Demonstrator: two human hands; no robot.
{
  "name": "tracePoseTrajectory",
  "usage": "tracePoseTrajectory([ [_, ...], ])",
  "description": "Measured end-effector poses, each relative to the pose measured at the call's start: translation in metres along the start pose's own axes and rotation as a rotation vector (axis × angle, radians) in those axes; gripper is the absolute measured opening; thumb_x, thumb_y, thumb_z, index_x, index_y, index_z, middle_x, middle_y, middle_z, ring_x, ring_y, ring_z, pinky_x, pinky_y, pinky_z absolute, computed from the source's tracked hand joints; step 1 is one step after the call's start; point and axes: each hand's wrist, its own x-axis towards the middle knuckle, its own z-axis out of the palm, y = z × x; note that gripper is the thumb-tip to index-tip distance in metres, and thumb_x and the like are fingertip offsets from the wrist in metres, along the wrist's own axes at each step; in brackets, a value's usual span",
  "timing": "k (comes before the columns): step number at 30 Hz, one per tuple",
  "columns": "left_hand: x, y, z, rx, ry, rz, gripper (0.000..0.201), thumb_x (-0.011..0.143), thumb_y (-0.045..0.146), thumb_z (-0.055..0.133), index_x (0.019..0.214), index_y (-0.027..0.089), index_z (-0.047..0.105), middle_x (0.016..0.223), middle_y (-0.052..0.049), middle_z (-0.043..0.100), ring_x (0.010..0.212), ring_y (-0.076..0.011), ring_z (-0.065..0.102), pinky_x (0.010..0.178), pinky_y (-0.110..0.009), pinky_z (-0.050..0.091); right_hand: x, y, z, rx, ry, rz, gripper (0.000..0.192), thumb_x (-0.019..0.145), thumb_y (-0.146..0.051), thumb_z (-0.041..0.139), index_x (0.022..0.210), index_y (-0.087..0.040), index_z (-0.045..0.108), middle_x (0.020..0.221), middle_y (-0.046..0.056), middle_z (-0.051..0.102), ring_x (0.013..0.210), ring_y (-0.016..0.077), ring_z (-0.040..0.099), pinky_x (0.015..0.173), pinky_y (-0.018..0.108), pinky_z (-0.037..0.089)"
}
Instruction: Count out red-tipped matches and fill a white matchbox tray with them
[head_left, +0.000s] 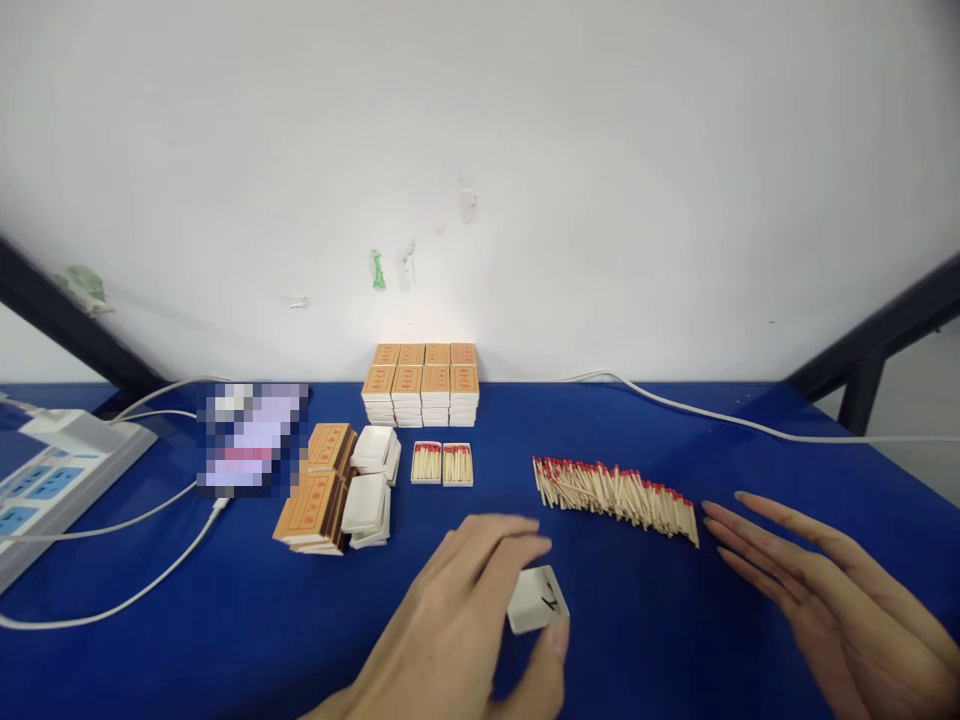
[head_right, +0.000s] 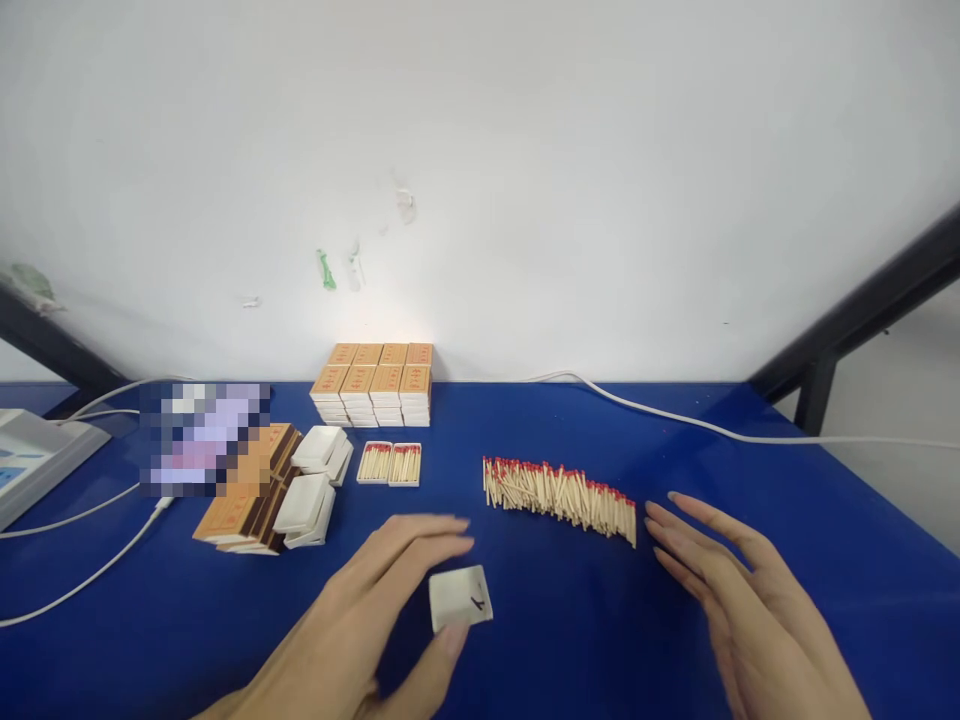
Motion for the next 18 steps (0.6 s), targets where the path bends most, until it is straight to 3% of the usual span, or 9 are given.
tracePoseTrajectory([
  [2, 0.014, 0.008, 0.008, 0.025, -0.141, -0.14, 0.055, 0.108, 0.035, 0.057, 0.158, 0.012, 0.051, 0.165, -0.021, 0.054, 0.155, -0.035, 0.053, 0.12, -0.06, 0.054, -0.001, -0.005, 0.005, 0.023, 0.028, 0.058, 0.048, 0.085, -0.066, 0.074, 0.124, -0.037, 0.073, 0.129, 0.004, 0.08, 0.137, 0.0391, 0.068, 0.128, 0.059, 0.045],
  [4, 0.027, 0.013, 0.017, 0.035, -0.291, -0.313, 0.074, 0.112, 0.05, 0.048, 0.17, 0.006, 0.035, 0.178, -0.023, 0.033, 0.168, -0.0391, 0.028, 0.13, -0.068, 0.038, -0.002, -0.009, 0.01, 0.041, 0.032, 0.092, 0.054, 0.08, -0.07, 0.077, 0.123, -0.037, 0.074, 0.131, 0.004, 0.078, 0.138, 0.0401, 0.066, 0.13, 0.06, 0.042],
  [7, 0.042, 0.015, 0.03, 0.022, -0.377, -0.404, 0.09, 0.112, 0.059, 0.042, 0.174, -0.002, 0.019, 0.181, -0.024, 0.01, 0.17, -0.0393, 0.007, 0.135, -0.067, 0.025, -0.004, -0.013, 0.014, 0.056, 0.014, 0.118, 0.057, 0.076, -0.069, 0.08, 0.122, -0.035, 0.075, 0.133, 0.004, 0.078, 0.139, 0.0394, 0.066, 0.13, 0.058, 0.043],
  [10, 0.047, 0.015, 0.037, 0.023, -0.384, -0.401, 0.094, 0.111, 0.061, 0.042, 0.173, -0.005, 0.015, 0.18, -0.024, 0.004, 0.169, -0.0387, 0.001, 0.136, -0.066, 0.02, -0.005, -0.013, 0.017, 0.068, 0.016, 0.116, 0.057, 0.075, -0.067, 0.082, 0.121, -0.035, 0.076, 0.133, 0.004, 0.078, 0.142, 0.0384, 0.063, 0.131, 0.055, 0.042],
  [18, 0.044, 0.019, 0.04, 0.045, -0.434, -0.38, 0.095, 0.111, 0.061, 0.044, 0.174, -0.003, 0.014, 0.18, -0.021, 0.004, 0.169, -0.0336, -0.003, 0.139, -0.06, 0.01, -0.006, -0.011, 0.024, 0.046, 0.021, 0.125, 0.063, 0.076, -0.07, 0.083, 0.128, -0.036, 0.075, 0.139, 0.003, 0.076, 0.144, 0.0369, 0.062, 0.133, 0.055, 0.037],
])
